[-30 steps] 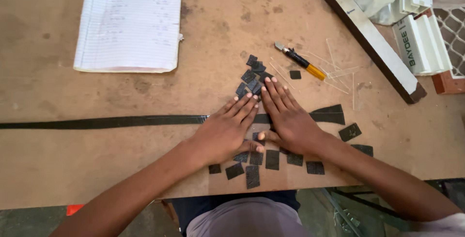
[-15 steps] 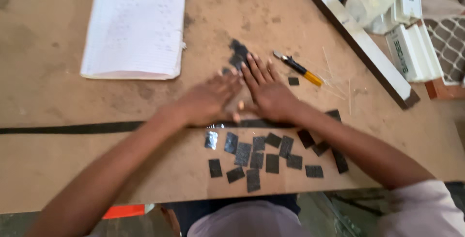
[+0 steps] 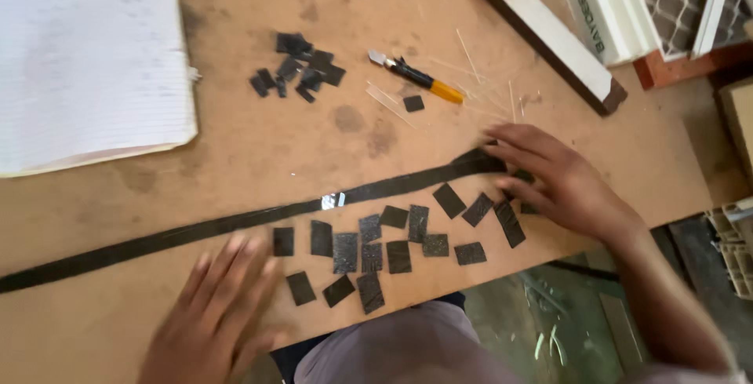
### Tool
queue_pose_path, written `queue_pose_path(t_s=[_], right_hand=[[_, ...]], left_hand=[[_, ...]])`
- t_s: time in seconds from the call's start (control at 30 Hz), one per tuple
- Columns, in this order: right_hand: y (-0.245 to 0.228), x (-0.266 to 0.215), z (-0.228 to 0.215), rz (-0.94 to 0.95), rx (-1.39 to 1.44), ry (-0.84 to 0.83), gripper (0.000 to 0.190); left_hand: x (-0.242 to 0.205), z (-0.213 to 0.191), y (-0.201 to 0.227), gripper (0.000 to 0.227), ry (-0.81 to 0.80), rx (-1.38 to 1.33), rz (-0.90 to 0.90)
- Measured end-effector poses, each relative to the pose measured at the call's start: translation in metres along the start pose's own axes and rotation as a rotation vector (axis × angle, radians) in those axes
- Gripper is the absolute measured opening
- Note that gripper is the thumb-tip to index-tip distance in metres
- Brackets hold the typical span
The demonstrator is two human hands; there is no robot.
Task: The person arranges small dark rectangular pieces on a work surface, then uses a utility knife to cut a long strip of dark material into smaller pieces. The cut pieces are placed among the others on the table.
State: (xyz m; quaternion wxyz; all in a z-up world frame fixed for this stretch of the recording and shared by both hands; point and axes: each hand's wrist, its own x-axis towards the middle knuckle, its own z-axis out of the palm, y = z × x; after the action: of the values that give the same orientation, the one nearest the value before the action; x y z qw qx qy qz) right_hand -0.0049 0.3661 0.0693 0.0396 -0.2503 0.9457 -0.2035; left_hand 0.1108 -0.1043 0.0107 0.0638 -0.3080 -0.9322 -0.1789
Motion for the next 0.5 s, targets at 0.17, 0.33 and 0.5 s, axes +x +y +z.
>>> queue_pose_path(t_s=[0.17,0.33,0.5], right_hand=[[0.013,-0.067,0.027,0.075,-0.114,0.133,0.080],[0.006,-0.084,0.060,0.050,-0.112,0.154,0.095],[-0.015,-0.081,0.079,0.078,-0.161,0.071,0.101]], left_hand=[[-0.027,0.050,0.035,0.083,0.129,0.075,-0.215],[0.000,0.084,0.081,0.102,0.113,0.162,-0.345],[0.039,0.067,0.111,0.109,0.171,0.028,-0.438]])
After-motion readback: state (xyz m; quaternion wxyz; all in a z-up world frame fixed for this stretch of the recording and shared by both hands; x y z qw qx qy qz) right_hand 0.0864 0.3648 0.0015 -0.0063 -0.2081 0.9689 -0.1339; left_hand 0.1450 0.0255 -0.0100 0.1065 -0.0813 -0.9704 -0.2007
